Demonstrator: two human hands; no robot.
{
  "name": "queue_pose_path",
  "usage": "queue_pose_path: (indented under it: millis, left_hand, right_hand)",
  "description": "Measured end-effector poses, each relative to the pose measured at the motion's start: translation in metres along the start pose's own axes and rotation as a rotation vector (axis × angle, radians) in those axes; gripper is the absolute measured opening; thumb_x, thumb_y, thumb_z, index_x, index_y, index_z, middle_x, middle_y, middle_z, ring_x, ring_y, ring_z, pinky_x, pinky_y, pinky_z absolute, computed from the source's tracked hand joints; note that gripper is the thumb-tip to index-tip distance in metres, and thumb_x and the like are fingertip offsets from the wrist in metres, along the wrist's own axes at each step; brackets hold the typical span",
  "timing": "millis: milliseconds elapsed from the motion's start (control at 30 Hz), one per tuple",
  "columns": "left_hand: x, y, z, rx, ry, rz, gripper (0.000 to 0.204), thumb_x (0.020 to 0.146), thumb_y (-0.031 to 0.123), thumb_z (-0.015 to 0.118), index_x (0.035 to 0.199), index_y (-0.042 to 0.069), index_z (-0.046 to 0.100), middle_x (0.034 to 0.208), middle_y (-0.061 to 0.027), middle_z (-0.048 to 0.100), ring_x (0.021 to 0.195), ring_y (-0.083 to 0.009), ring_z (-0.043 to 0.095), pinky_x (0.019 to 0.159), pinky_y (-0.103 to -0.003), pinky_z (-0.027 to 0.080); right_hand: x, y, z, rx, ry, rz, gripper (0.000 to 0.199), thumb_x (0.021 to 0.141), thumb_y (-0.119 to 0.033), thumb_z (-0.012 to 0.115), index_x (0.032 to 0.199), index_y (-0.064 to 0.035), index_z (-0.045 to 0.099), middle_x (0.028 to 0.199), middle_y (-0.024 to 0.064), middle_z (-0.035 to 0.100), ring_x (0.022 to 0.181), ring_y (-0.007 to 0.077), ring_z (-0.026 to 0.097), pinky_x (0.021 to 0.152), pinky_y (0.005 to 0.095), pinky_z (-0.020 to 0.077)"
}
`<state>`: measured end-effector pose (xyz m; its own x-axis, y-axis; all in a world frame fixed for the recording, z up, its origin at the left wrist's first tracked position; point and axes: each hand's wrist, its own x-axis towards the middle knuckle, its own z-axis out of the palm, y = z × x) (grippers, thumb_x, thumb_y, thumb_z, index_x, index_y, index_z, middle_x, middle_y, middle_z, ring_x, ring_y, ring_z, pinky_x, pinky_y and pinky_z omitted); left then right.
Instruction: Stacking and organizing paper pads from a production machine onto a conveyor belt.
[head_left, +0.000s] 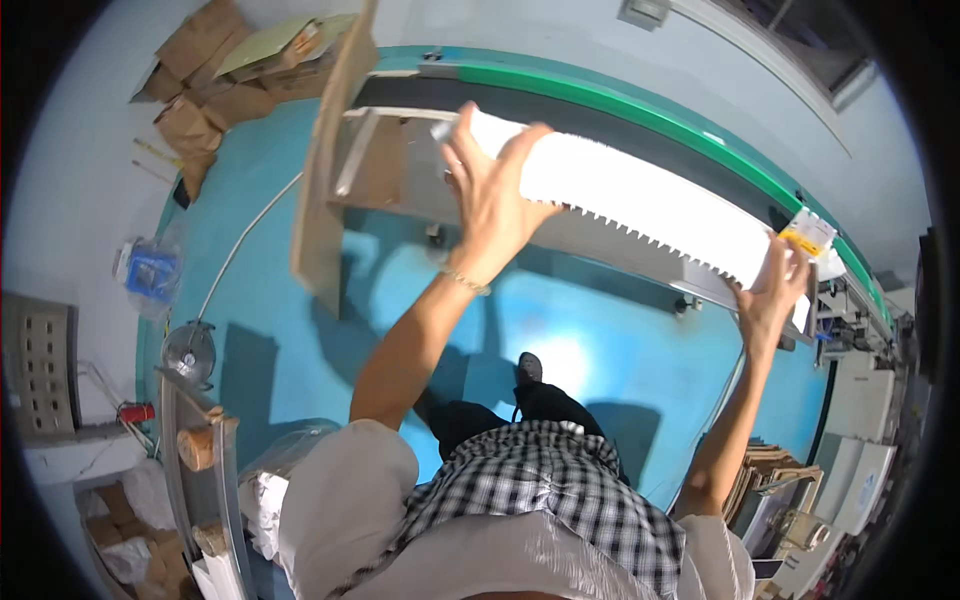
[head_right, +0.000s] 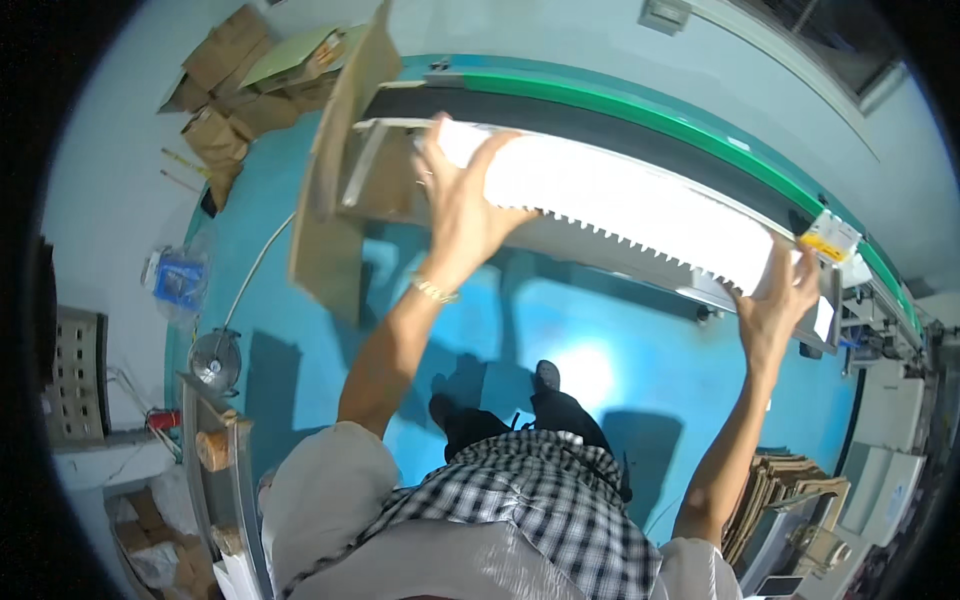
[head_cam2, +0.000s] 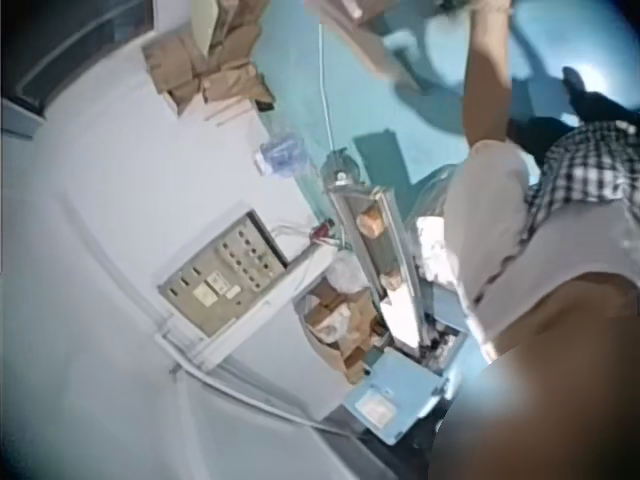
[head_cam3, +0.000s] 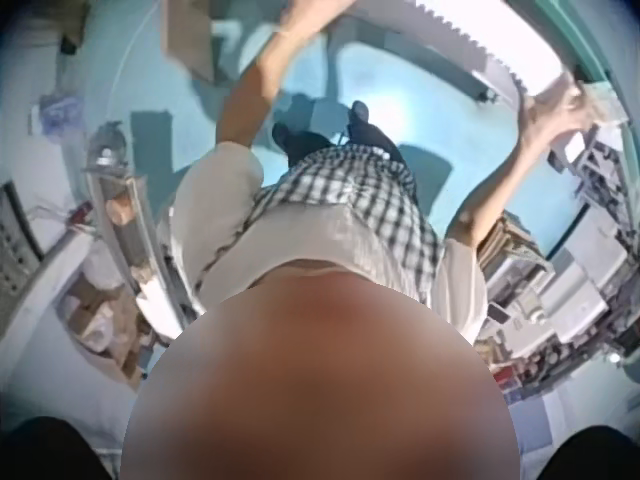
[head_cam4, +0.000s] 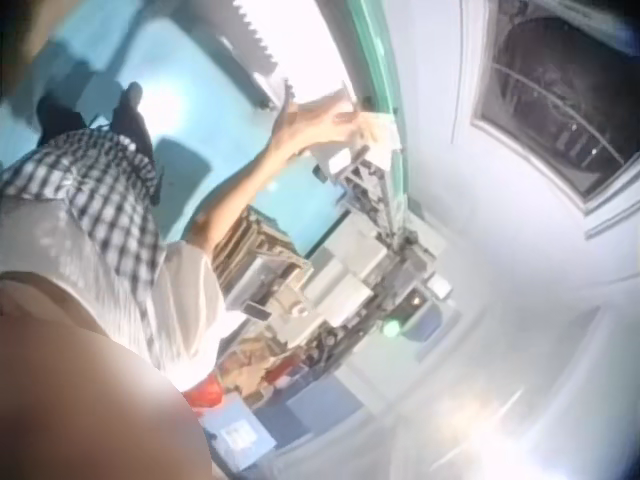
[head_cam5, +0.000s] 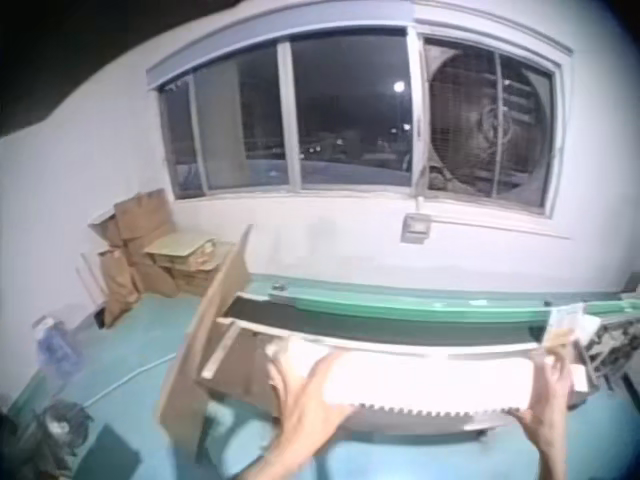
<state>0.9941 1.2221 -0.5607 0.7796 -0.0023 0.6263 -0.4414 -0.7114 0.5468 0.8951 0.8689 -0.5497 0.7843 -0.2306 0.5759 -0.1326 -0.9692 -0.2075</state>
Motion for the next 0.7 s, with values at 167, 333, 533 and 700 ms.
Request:
queue_pose_path:
  millis: [167, 333, 533, 700]
  left_hand:
    - [0.001, -0.011, 0.144, 0.098, -0.666, -0.340, 0.086, 0.047, 0.044, 0.097, 0.124, 0.033, 0.062, 0.146, -0.0186, 0.023, 0.131, -0.0436, 0.028, 0.100, -0.062, 0.037]
    - [0.049, -0.088, 0.206, -0.056, -0.640, -0.142, 0.116, 0.053, 0.060, 0.091, 0.147, 0.012, 0.042, 0.148, -0.0314, 0.036, 0.135, -0.0513, 0.036, 0.112, -0.055, 0.034]
    - [0.055, -0.155, 0.234, 0.221, -0.446, -0.295, 0.058, 0.093, 0.048, 0.066, 0.063, -0.001, 0.066, 0.062, -0.0178, 0.062, 0.056, -0.0342, 0.059, 0.053, -0.047, 0.042]
    - [0.017, -0.135, 0.242, 0.306, -0.402, -0.216, 0.090, 0.075, 0.057, 0.082, 0.129, -0.008, 0.050, 0.120, -0.0255, 0.055, 0.113, -0.0400, 0.053, 0.101, -0.051, 0.043]
  right_hand:
    - [0.017, 0.106, 0.083, -0.073, -0.558, 0.199, 0.092, 0.057, -0.043, 0.093, 0.137, -0.0185, 0.054, 0.143, 0.0154, 0.044, 0.128, 0.0441, 0.042, 0.097, 0.0585, 0.0452]
    - [0.065, 0.189, 0.164, 0.231, -0.730, 0.307, 0.116, 0.055, -0.057, 0.092, 0.151, -0.0182, 0.039, 0.145, 0.0294, 0.043, 0.134, 0.0474, 0.044, 0.100, 0.0588, 0.0473]
    - [0.051, 0.277, 0.191, 0.463, -0.482, 0.817, 0.067, 0.087, -0.063, 0.066, 0.102, 0.0026, 0.074, 0.096, 0.0217, 0.073, 0.089, 0.0250, 0.069, 0.082, 0.0378, 0.0549]
    - [0.019, 0.246, 0.203, 0.185, -0.578, 0.828, 0.095, 0.073, -0.071, 0.073, 0.118, 0.0114, 0.056, 0.105, 0.0239, 0.066, 0.100, 0.0313, 0.064, 0.089, 0.0397, 0.0521]
